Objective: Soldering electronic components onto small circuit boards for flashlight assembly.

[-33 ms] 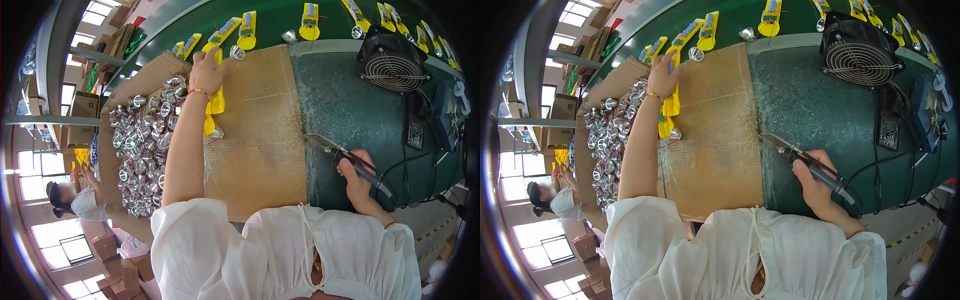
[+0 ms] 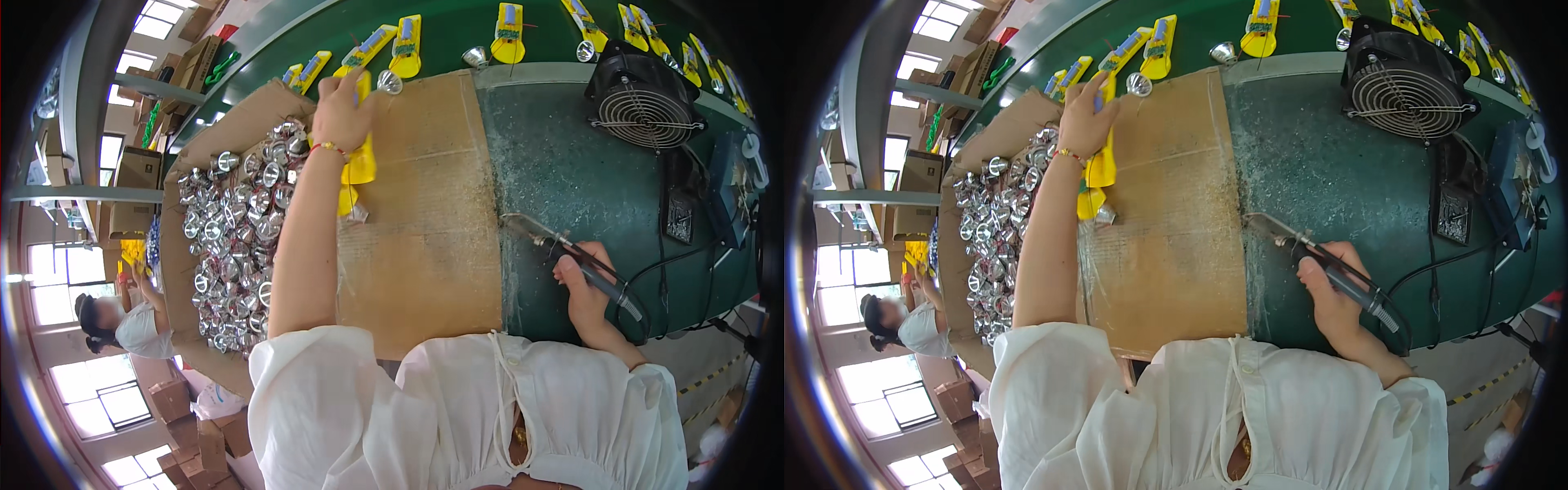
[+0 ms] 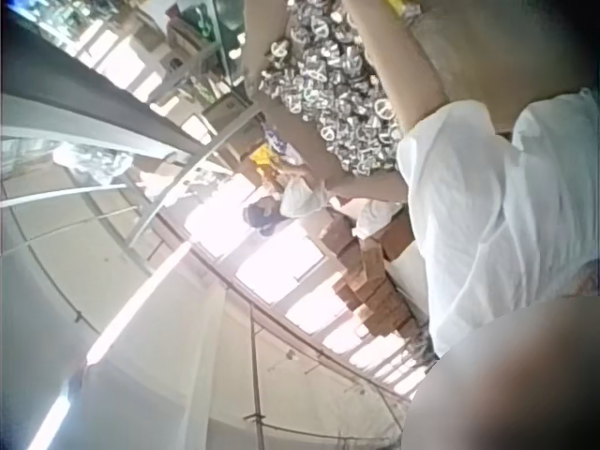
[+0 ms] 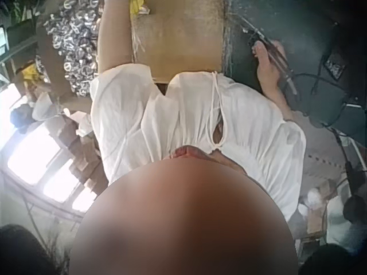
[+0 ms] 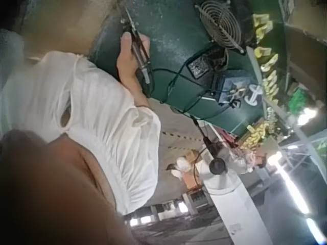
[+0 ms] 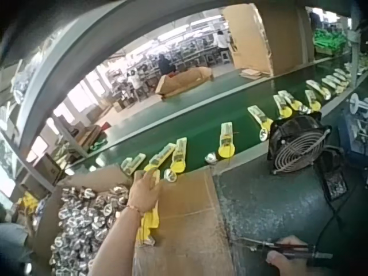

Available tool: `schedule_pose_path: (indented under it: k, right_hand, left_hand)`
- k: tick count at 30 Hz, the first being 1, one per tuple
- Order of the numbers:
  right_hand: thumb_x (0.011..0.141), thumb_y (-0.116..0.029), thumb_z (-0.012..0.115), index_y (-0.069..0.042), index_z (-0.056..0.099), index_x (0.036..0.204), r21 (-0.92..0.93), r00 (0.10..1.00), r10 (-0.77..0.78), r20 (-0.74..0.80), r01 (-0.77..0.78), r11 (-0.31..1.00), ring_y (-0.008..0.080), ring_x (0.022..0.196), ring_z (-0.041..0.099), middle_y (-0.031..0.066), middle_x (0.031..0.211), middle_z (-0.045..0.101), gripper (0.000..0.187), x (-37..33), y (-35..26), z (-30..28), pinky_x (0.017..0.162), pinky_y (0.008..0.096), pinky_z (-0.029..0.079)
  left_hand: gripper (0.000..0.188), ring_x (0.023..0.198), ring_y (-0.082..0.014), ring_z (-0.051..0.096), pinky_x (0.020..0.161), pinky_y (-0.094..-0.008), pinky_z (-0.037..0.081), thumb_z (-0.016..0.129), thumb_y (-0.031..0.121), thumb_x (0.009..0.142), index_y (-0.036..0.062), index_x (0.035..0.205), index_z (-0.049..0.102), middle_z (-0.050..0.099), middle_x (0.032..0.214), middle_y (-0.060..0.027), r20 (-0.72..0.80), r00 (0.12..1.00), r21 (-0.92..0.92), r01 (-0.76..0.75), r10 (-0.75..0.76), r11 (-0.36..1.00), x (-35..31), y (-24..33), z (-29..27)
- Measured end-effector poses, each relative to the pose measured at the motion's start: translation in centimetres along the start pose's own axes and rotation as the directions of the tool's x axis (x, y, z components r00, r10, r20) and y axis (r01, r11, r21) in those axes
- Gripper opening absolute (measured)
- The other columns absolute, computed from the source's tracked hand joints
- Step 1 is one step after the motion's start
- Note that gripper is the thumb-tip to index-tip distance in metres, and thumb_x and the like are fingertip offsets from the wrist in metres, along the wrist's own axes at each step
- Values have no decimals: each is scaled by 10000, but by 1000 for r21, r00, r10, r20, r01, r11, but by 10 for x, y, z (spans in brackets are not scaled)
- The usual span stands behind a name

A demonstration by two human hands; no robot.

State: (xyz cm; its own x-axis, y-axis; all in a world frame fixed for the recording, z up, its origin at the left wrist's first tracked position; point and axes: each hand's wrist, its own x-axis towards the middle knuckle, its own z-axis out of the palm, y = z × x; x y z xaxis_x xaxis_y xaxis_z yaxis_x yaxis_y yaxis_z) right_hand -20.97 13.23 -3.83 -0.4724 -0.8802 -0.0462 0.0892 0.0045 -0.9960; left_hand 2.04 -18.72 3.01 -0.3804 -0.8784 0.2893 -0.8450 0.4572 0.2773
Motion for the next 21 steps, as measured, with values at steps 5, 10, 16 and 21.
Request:
schedule_pose_path:
  k: [5, 10, 16, 21]
  right_hand:
    - [866, -148, 649, 16, 553, 944, 34, 997, -31, -65, 33, 999, 98, 635, 555, 74, 727, 603, 206, 1, -3, 0, 583, 232, 459]
    - [873, -153, 641, 21, 550, 945, -8, 996, -78, -41, 78, 997, 96, 628, 550, 73, 726, 599, 209, 0, -2, 1, 584, 229, 457]
    - [868, -149, 649, 22, 561, 949, -8, 995, -96, -7, 96, 995, 93, 631, 555, 71, 738, 608, 208, -1, 0, 4, 583, 224, 458]
    - [867, -151, 650, 20, 568, 954, -27, 992, -127, -15, 126, 992, 93, 633, 557, 71, 738, 609, 209, -3, 3, 4, 584, 224, 460]
  left_hand:
    - [478, 1049, -383, 546, 812, -425, 512, 641, 275, 808, 115, 1235, 496, 451, 1210, -195, 147, 989, -109, 33, -17, 993, -94, 87, 7]
    - [483, 996, -299, 559, 718, -393, 508, 695, 268, 782, 53, 1172, 507, 491, 1151, -162, -90, 981, -245, 148, -174, 958, -168, 109, 16]
    - [475, 547, -198, 578, 544, -329, 464, 755, 264, 762, -7, 1067, 513, 594, 633, -81, -22, 817, -398, 522, -577, 754, -201, 45, -25]
    - [390, 472, -147, 541, 487, -281, 429, 715, 236, 808, -2, 1051, 522, 591, 590, -56, -38, 769, -442, 560, -638, 701, -207, 9, -26]
